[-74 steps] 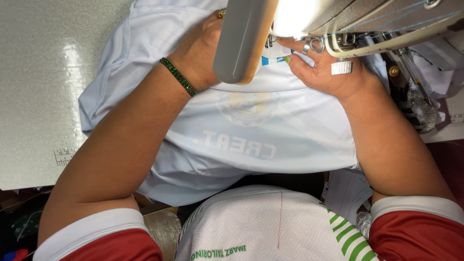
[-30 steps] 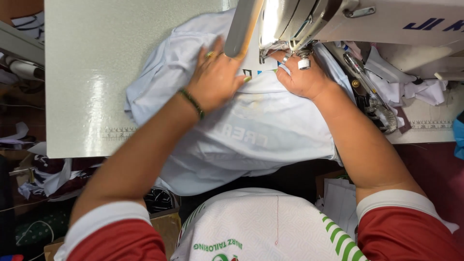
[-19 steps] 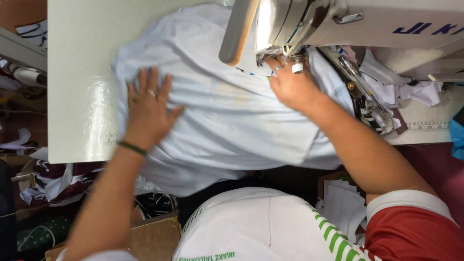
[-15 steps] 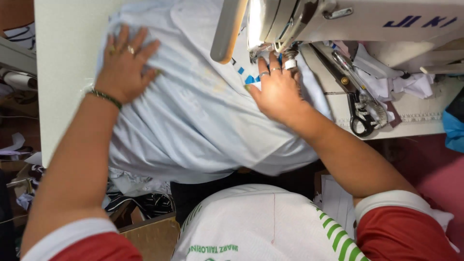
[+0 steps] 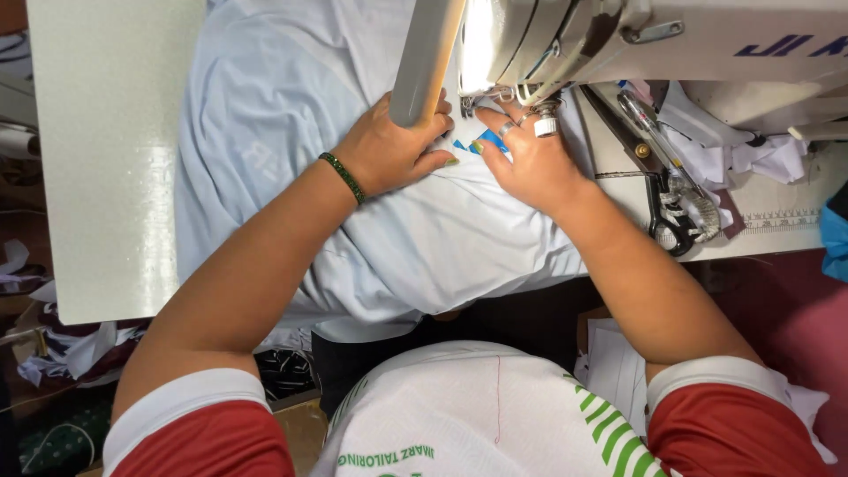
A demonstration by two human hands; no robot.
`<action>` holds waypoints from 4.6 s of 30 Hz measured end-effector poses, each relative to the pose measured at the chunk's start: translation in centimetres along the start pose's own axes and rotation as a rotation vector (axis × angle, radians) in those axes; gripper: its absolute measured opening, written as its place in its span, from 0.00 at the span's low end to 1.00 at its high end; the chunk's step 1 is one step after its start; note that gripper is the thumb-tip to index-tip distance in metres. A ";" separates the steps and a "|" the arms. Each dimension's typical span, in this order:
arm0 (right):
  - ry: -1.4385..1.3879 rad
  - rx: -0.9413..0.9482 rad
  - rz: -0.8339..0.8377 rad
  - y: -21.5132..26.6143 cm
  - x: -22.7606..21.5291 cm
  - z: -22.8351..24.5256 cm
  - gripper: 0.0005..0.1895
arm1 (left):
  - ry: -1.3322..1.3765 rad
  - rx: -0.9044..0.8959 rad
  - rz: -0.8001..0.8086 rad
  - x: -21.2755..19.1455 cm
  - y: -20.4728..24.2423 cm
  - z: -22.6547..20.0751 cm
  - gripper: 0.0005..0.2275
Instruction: Sewing a white jersey and trimming excess fabric using an industrial sewing machine and scissors.
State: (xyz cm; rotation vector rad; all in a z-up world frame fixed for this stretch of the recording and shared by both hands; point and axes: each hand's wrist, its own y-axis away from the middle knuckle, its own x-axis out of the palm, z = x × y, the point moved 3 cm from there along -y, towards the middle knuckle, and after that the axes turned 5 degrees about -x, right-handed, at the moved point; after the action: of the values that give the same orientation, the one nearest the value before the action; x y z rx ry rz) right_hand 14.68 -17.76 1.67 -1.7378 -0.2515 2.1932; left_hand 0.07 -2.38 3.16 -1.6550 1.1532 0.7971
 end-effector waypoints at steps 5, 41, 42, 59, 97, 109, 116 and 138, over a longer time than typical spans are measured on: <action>0.026 -0.220 -0.095 -0.5 -1.4 0.1 0.18 | -0.038 -0.074 -0.007 0.3 0.1 -0.3 0.18; 0.122 -0.360 -0.077 -1.1 -2.3 1.4 0.15 | -0.051 0.200 0.038 -0.7 -1.4 1.0 0.17; 0.125 -0.365 -0.080 -1.0 -2.3 1.3 0.16 | -0.074 0.153 0.038 -1.0 -1.4 1.1 0.17; 0.076 -0.326 -0.140 -0.9 -2.2 0.8 0.19 | -0.023 0.266 -0.085 0.3 -1.0 1.9 0.20; 0.178 -0.351 -0.198 -0.7 -2.1 -0.1 0.17 | 0.101 0.250 -0.090 -0.3 -1.5 1.7 0.16; 0.603 -0.496 -0.282 0.3 -1.9 -1.3 0.06 | 0.139 0.268 -0.117 0.0 -1.3 2.1 0.17; 0.317 0.650 -0.162 3.5 -2.3 -13.3 0.09 | 0.175 0.177 -0.027 0.0 -1.5 2.0 0.16; 0.409 0.130 -0.166 12.8 -10.5 -11.7 0.14 | 0.113 0.144 0.054 0.0 -1.8 1.8 0.16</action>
State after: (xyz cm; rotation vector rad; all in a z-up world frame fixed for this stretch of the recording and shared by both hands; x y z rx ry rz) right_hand 26.30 -34.22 4.10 -1.9614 -0.1415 1.6560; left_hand 1.74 -0.47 3.16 -1.5719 1.3079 0.6449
